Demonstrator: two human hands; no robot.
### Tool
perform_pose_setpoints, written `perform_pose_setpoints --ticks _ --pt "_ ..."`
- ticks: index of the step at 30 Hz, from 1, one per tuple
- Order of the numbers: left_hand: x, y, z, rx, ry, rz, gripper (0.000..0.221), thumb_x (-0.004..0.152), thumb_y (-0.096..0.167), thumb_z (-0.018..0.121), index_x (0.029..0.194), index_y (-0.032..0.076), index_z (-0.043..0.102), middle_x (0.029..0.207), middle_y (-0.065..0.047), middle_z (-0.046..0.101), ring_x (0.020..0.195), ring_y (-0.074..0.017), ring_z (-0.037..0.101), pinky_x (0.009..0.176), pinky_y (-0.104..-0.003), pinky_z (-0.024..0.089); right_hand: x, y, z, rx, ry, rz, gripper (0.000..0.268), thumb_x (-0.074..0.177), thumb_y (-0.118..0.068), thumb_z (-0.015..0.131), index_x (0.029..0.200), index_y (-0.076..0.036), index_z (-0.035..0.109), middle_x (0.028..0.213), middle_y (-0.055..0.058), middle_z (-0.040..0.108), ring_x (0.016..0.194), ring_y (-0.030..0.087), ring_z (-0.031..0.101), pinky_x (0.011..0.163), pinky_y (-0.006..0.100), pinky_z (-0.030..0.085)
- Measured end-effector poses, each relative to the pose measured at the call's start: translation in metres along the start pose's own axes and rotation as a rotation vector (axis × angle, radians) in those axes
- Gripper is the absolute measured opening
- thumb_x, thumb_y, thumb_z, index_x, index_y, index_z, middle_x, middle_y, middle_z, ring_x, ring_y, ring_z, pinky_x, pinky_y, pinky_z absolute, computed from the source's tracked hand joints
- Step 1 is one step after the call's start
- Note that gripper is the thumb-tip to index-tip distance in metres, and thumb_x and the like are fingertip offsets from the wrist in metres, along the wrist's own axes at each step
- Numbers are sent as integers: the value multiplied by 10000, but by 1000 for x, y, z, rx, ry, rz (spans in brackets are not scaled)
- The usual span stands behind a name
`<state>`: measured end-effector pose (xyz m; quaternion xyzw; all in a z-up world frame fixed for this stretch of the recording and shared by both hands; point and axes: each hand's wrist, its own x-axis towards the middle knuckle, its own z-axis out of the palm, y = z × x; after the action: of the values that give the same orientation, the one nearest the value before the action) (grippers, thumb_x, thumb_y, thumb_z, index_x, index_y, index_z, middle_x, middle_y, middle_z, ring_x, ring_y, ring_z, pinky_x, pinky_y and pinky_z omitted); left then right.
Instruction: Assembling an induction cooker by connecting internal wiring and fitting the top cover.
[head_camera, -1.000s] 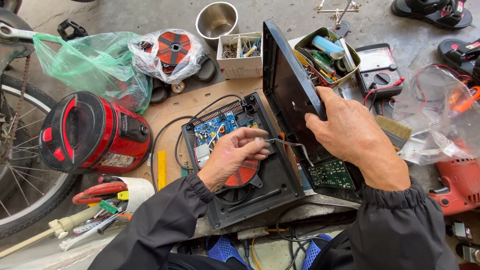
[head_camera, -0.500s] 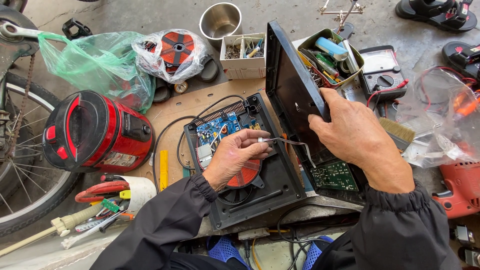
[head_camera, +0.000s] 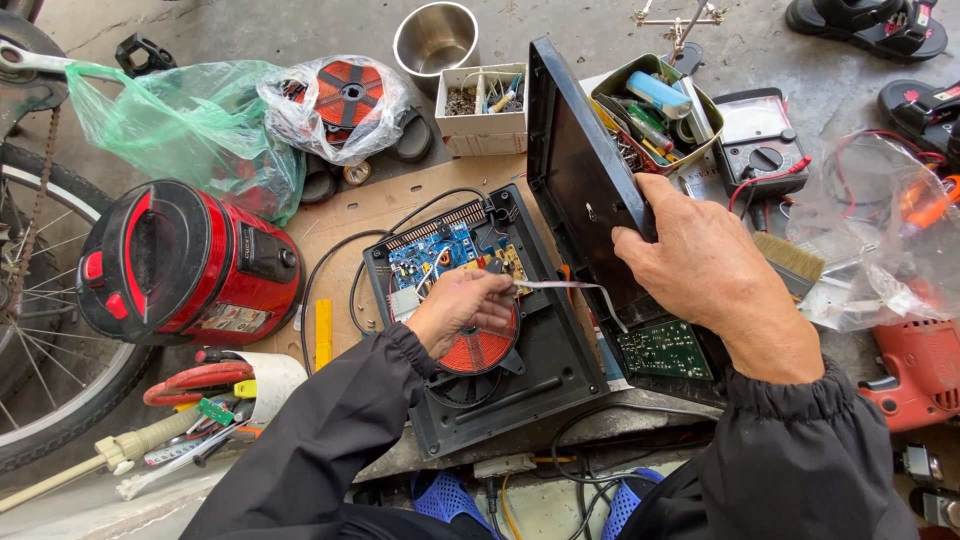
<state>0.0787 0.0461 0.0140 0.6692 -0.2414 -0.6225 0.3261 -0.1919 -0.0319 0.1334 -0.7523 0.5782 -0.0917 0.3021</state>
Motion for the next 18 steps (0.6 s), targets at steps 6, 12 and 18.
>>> perform_pose_setpoints --ticks 6,12,18 --pt "-23 20 -4 238 41 77 246 1036 165 756 1124 -53 827 920 -164 796 703 -206 764 699 -297 685 0 -2 -2 23 -4 23 568 965 -231 653 1519 -110 619 1061 246 824 828 471 799 702 571 615" --pt "-45 36 34 557 189 775 167 964 205 812 1052 95 900 739 14 815 528 -39 562 469 -211 403 -1 9 5 -19 59 -60 626 953 -231 683 1547 -58 582 1143 286 799 898 515 784 753 588 611" --pt "-32 19 70 351 200 833 177 1044 222 716 1091 54 745 857 -7 760 691 -76 631 612 -232 530 -19 11 15 -101 216 -303 835 910 -191 744 1659 3 431 1372 295 719 1088 516 738 848 564 585"
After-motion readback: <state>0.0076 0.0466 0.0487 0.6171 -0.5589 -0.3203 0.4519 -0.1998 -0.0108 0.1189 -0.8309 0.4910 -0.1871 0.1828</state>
